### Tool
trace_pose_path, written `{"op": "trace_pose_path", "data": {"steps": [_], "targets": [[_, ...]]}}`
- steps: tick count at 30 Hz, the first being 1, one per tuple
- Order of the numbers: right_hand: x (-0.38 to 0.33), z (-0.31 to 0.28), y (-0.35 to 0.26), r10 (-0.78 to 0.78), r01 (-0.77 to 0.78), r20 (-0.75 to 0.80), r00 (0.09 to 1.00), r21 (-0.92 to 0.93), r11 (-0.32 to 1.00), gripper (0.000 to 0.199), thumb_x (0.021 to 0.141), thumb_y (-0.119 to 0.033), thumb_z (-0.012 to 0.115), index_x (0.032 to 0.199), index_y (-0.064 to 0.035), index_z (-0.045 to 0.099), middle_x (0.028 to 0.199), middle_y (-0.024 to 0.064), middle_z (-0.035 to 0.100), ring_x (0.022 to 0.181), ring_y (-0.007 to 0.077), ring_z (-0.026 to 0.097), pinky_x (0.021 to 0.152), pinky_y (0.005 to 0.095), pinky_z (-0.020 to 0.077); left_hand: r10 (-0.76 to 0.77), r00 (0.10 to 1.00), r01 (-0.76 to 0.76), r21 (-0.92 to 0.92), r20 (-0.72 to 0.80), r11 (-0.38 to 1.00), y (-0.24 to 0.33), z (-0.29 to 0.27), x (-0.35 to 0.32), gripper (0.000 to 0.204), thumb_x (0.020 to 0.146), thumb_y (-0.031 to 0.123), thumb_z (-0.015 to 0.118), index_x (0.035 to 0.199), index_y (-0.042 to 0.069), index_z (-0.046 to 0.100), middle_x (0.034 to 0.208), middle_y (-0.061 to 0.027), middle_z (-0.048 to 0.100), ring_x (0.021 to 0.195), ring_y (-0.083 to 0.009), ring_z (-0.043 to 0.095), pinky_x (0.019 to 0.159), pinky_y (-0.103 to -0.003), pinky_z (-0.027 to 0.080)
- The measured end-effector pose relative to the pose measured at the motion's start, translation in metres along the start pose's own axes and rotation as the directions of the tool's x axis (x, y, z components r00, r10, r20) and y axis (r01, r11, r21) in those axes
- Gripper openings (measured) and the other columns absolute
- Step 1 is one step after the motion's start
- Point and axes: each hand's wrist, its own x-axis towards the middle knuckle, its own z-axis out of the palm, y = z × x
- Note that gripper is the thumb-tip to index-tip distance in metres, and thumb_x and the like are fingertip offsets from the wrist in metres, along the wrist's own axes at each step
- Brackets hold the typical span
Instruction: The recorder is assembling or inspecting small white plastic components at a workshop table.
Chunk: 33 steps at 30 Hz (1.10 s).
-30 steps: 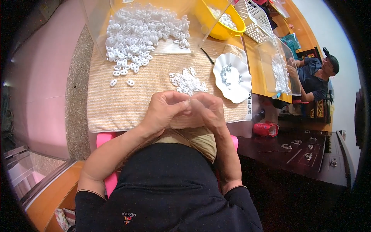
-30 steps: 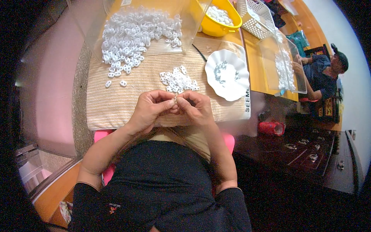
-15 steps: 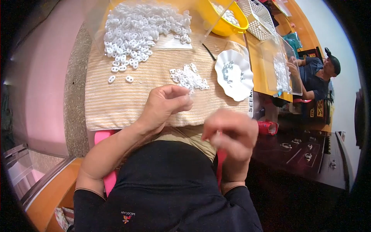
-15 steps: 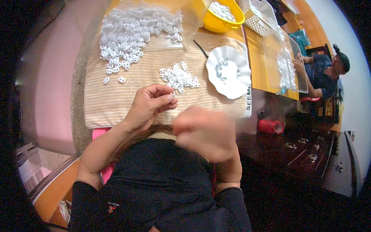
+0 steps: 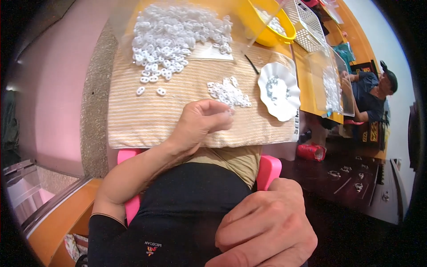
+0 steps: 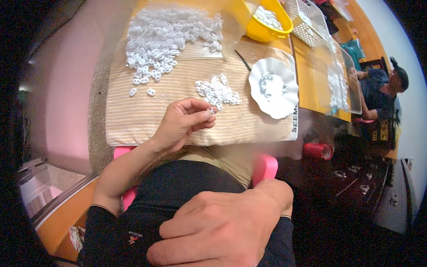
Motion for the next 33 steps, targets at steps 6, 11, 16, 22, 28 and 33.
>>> {"op": "trace_pose_path", "data": {"steps": [6, 11, 16, 22, 28, 33], "targets": [[0.023, -0.019, -0.001, -0.102, 0.149, 0.199, 0.975, -0.233, 0.961, 0.021, 0.083, -0.001, 0.063, 0.099, 0.0129, 0.066, 0.073, 0.0182, 0.062, 0.048, 0.0164, 0.054, 0.037, 0.0215, 0.0393, -0.010, 0.999, 0.010, -0.013, 0.032, 1.000, 0.003, 0.009, 0.004, 0.014, 0.087, 0.001, 0.064, 0.101, -0.001, 0.062, 0.098, -0.0107, 0.067, 0.085, -0.0149, 0.066, 0.079, -0.029, 0.058], [0.012, -0.036, -0.014, 0.157, -0.076, 0.339, 0.928, -0.239, 0.968, 0.020, 0.089, -0.005, 0.055, 0.094, 0.0108, 0.065, 0.079, 0.0175, 0.064, 0.062, 0.0207, 0.064, 0.049, 0.0292, 0.0487, 0.019, 1.000, -0.019, -0.047, 0.006, 0.999, 0.005, 0.000, 0.000, 0.014, 0.087, 0.001, 0.064, 0.100, -0.002, 0.062, 0.098, -0.0100, 0.066, 0.084, -0.0155, 0.066, 0.079, -0.029, 0.057], [-0.011, -0.085, 0.034, 0.125, -0.449, -0.436, 0.891, -0.808, 0.382, 0.017, 0.075, 0.000, 0.070, 0.092, -0.0026, 0.066, 0.080, 0.0098, 0.066, 0.061, 0.0168, 0.061, 0.057, 0.0268, 0.0470, 0.045, 0.998, -0.043, -0.046, 0.037, 0.998, 0.004, 0.005, 0.001, 0.015, 0.086, 0.000, 0.064, 0.100, -0.003, 0.062, 0.096, -0.0094, 0.066, 0.084, -0.0154, 0.065, 0.079, -0.029, 0.057], [-0.039, -0.173, 0.126, 0.211, -0.579, -0.553, 0.806, -0.811, 0.085, 0.016, 0.081, -0.010, 0.067, 0.096, -0.0040, 0.068, 0.094, 0.0154, 0.067, 0.085, 0.0332, 0.064, 0.074, 0.0401, 0.0498, 0.058, 0.998, -0.056, -0.109, 0.012, 0.993, 0.001, 0.001, 0.003, 0.014, 0.086, 0.000, 0.064, 0.100, -0.003, 0.062, 0.094, -0.0093, 0.066, 0.081, -0.0143, 0.065, 0.077, -0.028, 0.058], [-0.023, -0.186, 0.158, 0.233, -0.426, -0.432, 0.871, -0.901, -0.079, 0.022, 0.084, -0.010, 0.060, 0.105, -0.0051, 0.065, 0.104, 0.0131, 0.064, 0.093, 0.0338, 0.062, 0.080, 0.0415, 0.0483, 0.066, 0.998, -0.066, -0.097, -0.008, 0.993, 0.008, 0.000, 0.001, 0.014, 0.086, 0.001, 0.064, 0.100, -0.002, 0.062, 0.093, -0.0085, 0.067, 0.081, -0.0130, 0.065, 0.077, -0.028, 0.058], [-0.014, -0.199, 0.173, 0.368, -0.349, -0.438, 0.820, -0.893, -0.284, 0.030, 0.081, -0.008, 0.056, 0.110, -0.0065, 0.063, 0.108, 0.0105, 0.064, 0.098, 0.0324, 0.061, 0.082, 0.0424, 0.0486, 0.061, 0.998, -0.061, -0.107, -0.011, 0.992, 0.008, -0.001, 0.003, 0.014, 0.086, 0.001, 0.064, 0.100, -0.002, 0.062, 0.095, -0.0090, 0.067, 0.081, -0.0129, 0.065, 0.077, -0.028, 0.057]]}}
